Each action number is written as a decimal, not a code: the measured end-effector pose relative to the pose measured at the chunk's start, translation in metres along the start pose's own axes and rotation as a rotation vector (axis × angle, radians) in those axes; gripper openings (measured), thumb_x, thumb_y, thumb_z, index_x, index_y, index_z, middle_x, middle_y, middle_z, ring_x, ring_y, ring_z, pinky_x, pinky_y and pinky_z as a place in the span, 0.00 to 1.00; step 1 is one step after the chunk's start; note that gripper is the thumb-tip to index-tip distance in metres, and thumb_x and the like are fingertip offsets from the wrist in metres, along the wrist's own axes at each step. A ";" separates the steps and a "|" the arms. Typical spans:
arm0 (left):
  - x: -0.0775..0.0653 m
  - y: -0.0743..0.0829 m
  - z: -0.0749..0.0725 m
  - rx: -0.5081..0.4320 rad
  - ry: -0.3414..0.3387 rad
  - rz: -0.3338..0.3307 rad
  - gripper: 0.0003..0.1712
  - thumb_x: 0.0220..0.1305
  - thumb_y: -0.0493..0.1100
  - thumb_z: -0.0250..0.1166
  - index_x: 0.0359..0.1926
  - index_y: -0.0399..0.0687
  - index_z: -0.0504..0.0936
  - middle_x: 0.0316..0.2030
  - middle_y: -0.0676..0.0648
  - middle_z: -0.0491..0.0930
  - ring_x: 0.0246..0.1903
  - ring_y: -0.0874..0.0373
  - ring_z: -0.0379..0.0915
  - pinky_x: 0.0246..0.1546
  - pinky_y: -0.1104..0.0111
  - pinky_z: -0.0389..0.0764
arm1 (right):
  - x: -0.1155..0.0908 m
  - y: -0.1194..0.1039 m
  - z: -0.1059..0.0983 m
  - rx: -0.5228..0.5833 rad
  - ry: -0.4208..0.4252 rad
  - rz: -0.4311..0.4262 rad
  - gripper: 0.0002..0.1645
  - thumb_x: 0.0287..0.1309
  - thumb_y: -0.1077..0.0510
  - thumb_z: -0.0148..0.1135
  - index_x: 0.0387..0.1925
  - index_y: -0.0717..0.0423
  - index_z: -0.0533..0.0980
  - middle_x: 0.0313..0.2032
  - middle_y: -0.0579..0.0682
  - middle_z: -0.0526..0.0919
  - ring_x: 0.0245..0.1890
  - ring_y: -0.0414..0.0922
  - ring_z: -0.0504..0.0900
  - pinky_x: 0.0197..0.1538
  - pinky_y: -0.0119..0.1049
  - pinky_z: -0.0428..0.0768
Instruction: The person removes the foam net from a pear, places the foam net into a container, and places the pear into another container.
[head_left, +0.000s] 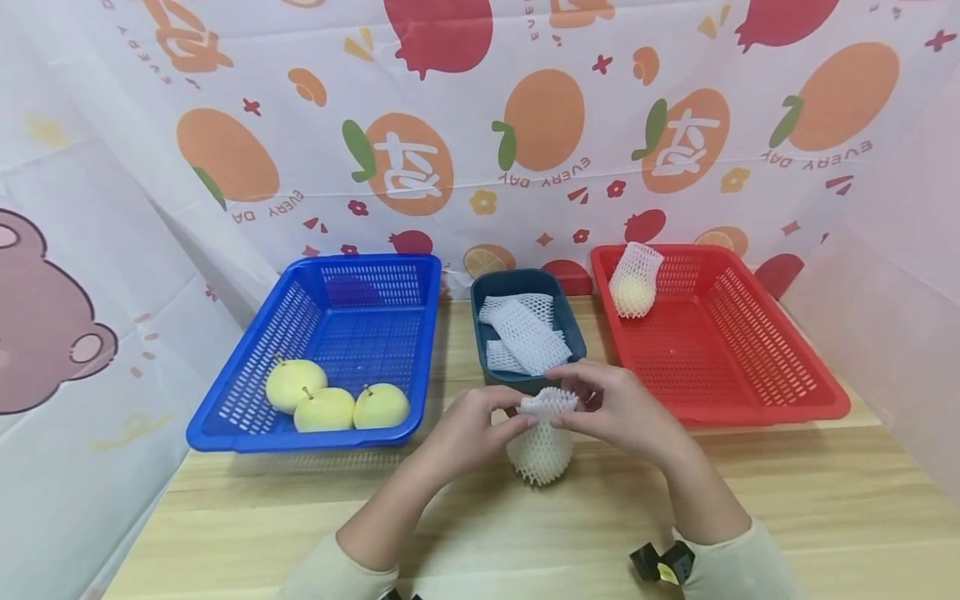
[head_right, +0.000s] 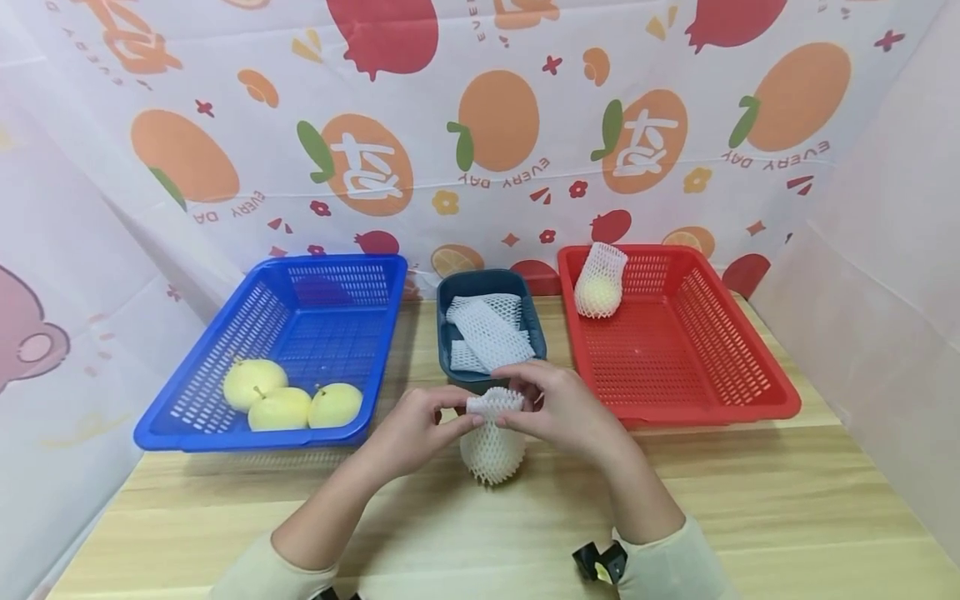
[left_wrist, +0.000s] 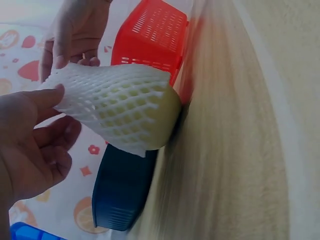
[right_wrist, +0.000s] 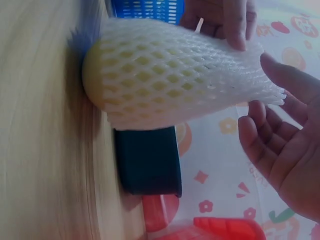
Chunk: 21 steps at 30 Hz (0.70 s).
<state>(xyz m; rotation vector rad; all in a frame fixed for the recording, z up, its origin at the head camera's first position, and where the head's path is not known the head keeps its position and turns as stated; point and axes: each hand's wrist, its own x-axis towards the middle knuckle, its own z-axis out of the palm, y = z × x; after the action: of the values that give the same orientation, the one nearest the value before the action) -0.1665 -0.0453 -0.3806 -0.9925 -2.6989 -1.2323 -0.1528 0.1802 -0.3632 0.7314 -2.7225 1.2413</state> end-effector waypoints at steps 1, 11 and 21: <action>0.000 -0.001 0.000 -0.005 0.018 0.004 0.05 0.59 0.47 0.66 0.35 0.54 0.85 0.30 0.59 0.81 0.31 0.67 0.73 0.32 0.73 0.76 | 0.000 0.001 0.000 -0.007 -0.009 0.014 0.32 0.42 0.46 0.75 0.53 0.37 0.75 0.33 0.38 0.76 0.32 0.40 0.76 0.34 0.31 0.80; -0.003 -0.002 0.001 -0.117 0.162 0.060 0.08 0.58 0.48 0.67 0.37 0.54 0.86 0.36 0.59 0.83 0.31 0.68 0.73 0.25 0.75 0.74 | 0.003 0.010 0.003 0.001 -0.163 0.082 0.22 0.42 0.44 0.74 0.40 0.45 0.79 0.29 0.40 0.79 0.30 0.40 0.77 0.32 0.31 0.79; -0.004 -0.006 0.001 -0.034 0.066 -0.039 0.19 0.52 0.52 0.71 0.45 0.55 0.83 0.37 0.61 0.78 0.31 0.62 0.72 0.26 0.74 0.73 | 0.004 0.008 0.006 0.065 -0.045 0.113 0.19 0.45 0.47 0.73 0.41 0.45 0.82 0.35 0.41 0.84 0.31 0.40 0.80 0.34 0.32 0.82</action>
<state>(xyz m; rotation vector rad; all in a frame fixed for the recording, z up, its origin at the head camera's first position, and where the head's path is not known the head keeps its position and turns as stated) -0.1663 -0.0492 -0.3865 -0.8901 -2.6688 -1.2972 -0.1593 0.1787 -0.3723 0.6271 -2.8072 1.3585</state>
